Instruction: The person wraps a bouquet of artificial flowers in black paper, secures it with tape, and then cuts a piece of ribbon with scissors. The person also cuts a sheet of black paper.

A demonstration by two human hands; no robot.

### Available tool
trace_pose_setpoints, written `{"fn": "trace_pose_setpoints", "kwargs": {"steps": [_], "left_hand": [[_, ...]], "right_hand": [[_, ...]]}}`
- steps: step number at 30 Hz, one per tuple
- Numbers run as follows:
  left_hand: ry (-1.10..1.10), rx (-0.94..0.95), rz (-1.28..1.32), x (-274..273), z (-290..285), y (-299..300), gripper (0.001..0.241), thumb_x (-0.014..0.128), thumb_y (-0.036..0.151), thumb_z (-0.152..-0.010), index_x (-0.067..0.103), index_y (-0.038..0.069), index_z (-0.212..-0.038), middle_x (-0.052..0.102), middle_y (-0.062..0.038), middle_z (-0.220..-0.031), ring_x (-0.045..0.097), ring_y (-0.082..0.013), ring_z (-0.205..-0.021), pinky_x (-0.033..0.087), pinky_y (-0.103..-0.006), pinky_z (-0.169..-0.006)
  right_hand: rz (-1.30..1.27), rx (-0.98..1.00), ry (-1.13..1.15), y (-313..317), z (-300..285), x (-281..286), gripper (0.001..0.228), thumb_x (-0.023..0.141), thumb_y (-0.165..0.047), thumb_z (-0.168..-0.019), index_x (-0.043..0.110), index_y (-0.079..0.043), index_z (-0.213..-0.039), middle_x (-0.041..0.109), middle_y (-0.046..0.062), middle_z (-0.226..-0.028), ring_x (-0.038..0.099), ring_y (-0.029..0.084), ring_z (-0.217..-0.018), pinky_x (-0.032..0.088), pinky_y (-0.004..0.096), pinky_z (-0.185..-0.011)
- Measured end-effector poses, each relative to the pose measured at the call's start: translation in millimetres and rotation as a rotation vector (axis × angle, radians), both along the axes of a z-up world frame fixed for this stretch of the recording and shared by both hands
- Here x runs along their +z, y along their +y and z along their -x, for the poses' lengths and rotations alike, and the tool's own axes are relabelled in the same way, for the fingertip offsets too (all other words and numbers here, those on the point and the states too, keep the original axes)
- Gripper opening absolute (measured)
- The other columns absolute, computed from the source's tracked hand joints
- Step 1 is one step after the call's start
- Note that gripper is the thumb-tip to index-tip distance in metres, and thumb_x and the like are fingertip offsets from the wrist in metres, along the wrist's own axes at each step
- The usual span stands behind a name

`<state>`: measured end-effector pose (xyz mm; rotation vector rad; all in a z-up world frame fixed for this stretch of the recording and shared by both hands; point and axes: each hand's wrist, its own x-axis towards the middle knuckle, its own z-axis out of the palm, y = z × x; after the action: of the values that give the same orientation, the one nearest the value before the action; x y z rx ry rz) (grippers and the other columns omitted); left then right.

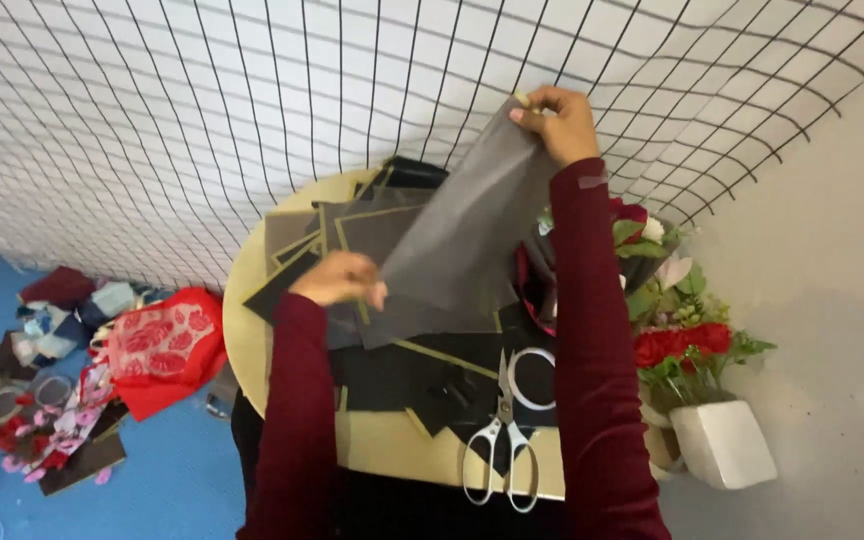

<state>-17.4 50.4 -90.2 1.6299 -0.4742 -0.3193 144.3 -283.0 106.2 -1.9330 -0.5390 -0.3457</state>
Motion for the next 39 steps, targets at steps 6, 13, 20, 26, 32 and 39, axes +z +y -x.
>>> {"fn": "trace_pose_setpoints", "kwargs": {"steps": [6, 13, 20, 26, 32, 39], "left_hand": [[-0.136, -0.03, 0.708, -15, -10, 10, 0.092, 0.068, -0.011, -0.072, 0.034, 0.008, -0.155, 0.041, -0.021, -0.149, 0.04, -0.0334, -0.14, 0.04, -0.0431, -0.113], [0.023, 0.225, 0.168, -2, -5, -61, 0.088, 0.083, 0.009, -0.069, 0.045, -0.001, -0.147, 0.057, -0.015, -0.143, 0.054, -0.0236, -0.129, 0.041, -0.0336, -0.109], [0.258, 0.567, 0.605, -22, -22, -71, 0.04, 0.078, 0.0, -0.084, 0.064, 0.0, -0.121, 0.066, -0.013, -0.1, 0.072, -0.0305, -0.082, 0.064, -0.0432, -0.065], [0.325, 0.687, 0.713, -20, -22, -82, 0.028, 0.082, 0.004, -0.085, 0.067, 0.009, -0.109, 0.06, -0.006, -0.091, 0.075, -0.0325, -0.084, 0.068, -0.0464, -0.073], [0.32, 0.696, 0.698, -18, -16, -102, 0.032, 0.081, 0.002, -0.085, 0.065, 0.007, -0.113, 0.057, -0.007, -0.095, 0.075, -0.0333, -0.085, 0.068, -0.0431, -0.069], [-0.41, 1.005, -0.188, -9, 2, -125, 0.084, 0.08, 0.011, -0.093, 0.021, 0.002, -0.151, 0.028, -0.023, -0.149, 0.041, -0.0429, -0.142, 0.042, -0.0518, -0.116]], "right_hand": [[0.039, -0.034, -0.228, -9, 6, 9, 0.01, 0.081, -0.008, -0.087, 0.071, -0.008, -0.086, 0.066, 0.0, -0.083, 0.061, 0.013, -0.075, 0.056, 0.027, -0.079], [0.124, -0.153, -0.299, -3, 15, 4, 0.013, 0.084, -0.007, -0.081, 0.071, -0.007, -0.079, 0.066, -0.001, -0.075, 0.056, 0.012, -0.067, 0.051, 0.026, -0.069], [0.139, -0.436, -0.53, -1, 92, -67, 0.049, 0.078, -0.018, -0.099, 0.054, 0.005, -0.135, 0.047, 0.029, -0.131, 0.047, 0.049, -0.126, 0.039, 0.056, -0.108], [-0.195, -0.298, 0.215, -27, 120, -200, 0.04, 0.068, -0.033, -0.102, 0.063, 0.0, -0.124, 0.065, 0.026, -0.116, 0.064, 0.044, -0.111, 0.053, 0.055, -0.096], [-0.649, -0.022, 0.572, -43, 133, -231, 0.02, 0.073, -0.014, -0.095, 0.07, -0.003, -0.112, 0.065, 0.007, -0.098, 0.069, 0.022, -0.091, 0.063, 0.039, -0.083], [-0.504, -0.145, 0.367, -45, 153, -203, 0.011, 0.082, -0.008, -0.087, 0.077, -0.008, -0.097, 0.069, -0.001, -0.079, 0.059, 0.006, -0.075, 0.056, 0.026, -0.076]]}}
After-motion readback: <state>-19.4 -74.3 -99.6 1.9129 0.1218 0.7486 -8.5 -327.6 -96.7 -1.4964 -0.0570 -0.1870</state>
